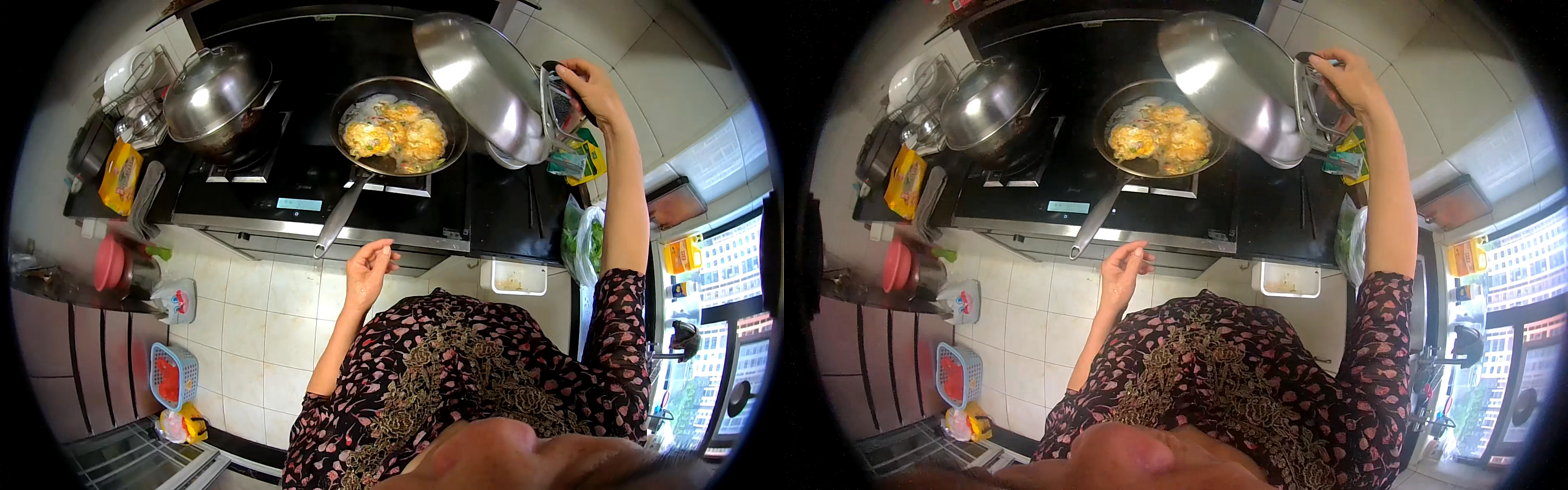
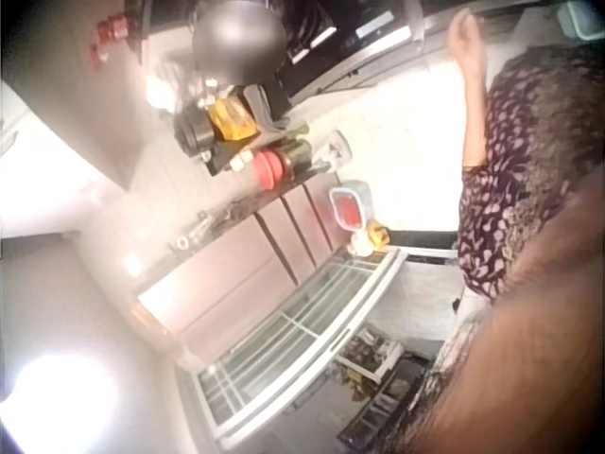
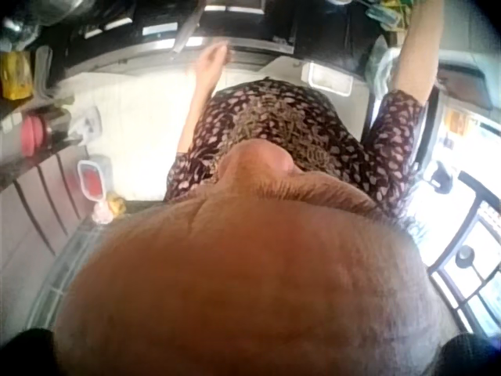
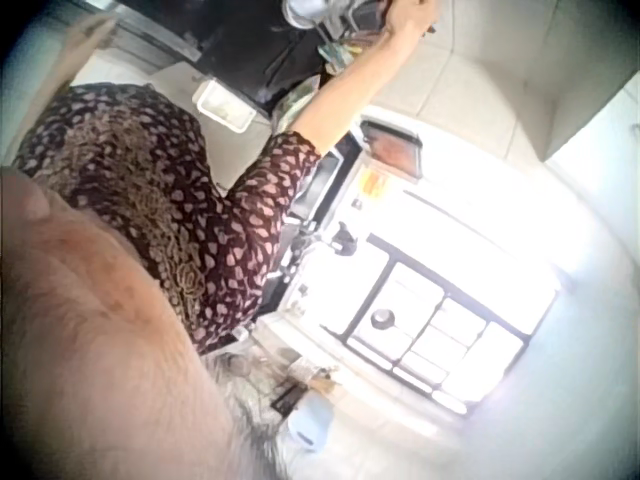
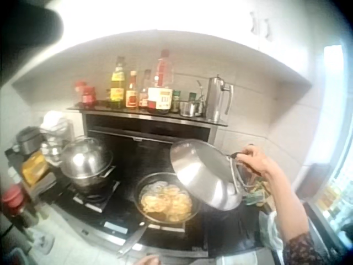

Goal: The person retrieves a bag of vegetables and a box of food from storage, uses a spatula to flip and stir eggs in a frying pan on the stove, and washes the vegetables in a bowl in the sink.

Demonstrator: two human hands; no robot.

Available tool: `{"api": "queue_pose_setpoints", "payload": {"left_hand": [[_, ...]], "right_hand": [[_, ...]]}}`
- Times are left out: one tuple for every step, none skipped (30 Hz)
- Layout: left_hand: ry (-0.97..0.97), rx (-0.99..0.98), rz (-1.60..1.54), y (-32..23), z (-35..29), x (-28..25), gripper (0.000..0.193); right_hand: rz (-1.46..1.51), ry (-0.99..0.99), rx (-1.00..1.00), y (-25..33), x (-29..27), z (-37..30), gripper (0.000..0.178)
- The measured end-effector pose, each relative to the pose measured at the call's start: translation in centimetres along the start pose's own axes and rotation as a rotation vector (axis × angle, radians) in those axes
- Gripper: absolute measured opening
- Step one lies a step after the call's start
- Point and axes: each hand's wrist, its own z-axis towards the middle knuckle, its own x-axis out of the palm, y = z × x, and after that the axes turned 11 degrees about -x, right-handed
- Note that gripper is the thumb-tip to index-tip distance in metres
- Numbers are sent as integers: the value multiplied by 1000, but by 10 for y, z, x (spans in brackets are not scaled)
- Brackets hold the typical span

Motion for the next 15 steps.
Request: {"api": "queue_pose_setpoints", "payload": {"left_hand": [[3, 0, 4, -1, 1, 0, 22], [3, 13, 3, -1, 1, -2, 22], [3, 27, 2, 0, 2, -3, 22], [13, 37, -2, 0, 2, -3, 22], [18, 29, -5, 0, 2, -3, 22], [24, 21, -9, 0, 3, -2, 22], [32, 10, -7, 0, 3, -2, 22], [41, 19, -3, 0, 3, -1, 22], [56, 26, 2, 0, 4, 0, 22], [83, 26, 17, 1, 5, 4, 22], [92, 29, 34, 2, 6, 7, 22], [110, 30, 52, 1, 7, 10, 22], [158, 25, 77, -1, 11, 18, 22], [191, -8, 93, -3, 15, 26, 22], [242, -9, 111, -1, 20, 35, 22]], "right_hand": [[-24, 5, 0, -2, 1, -1, 40], [-39, 2, 0, -2, 3, -1, 40], [-53, -1, 0, -2, 6, -2, 40], [-75, -8, 5, -1, 6, -6, 40], [-81, -19, 12, -1, 5, -10, 39], [-88, -32, 20, -1, 4, -14, 37], [-93, -47, 32, -2, 2, -21, 36], [-112, -48, 24, -3, -3, -28, 36], [-134, -52, 19, -7, -12, -36, 36], [-155, -68, 28, -14, -24, -51, 36], [-220, -116, 2, -14, -31, -69, 37], [-290, -168, -17, -11, -38, -87, 38], [-379, -235, -14, -5, -51, -112, 39], [-414, -270, 47, 0, -61, -136, 38], [-476, -289, 29, 2, -70, -161, 32]]}}
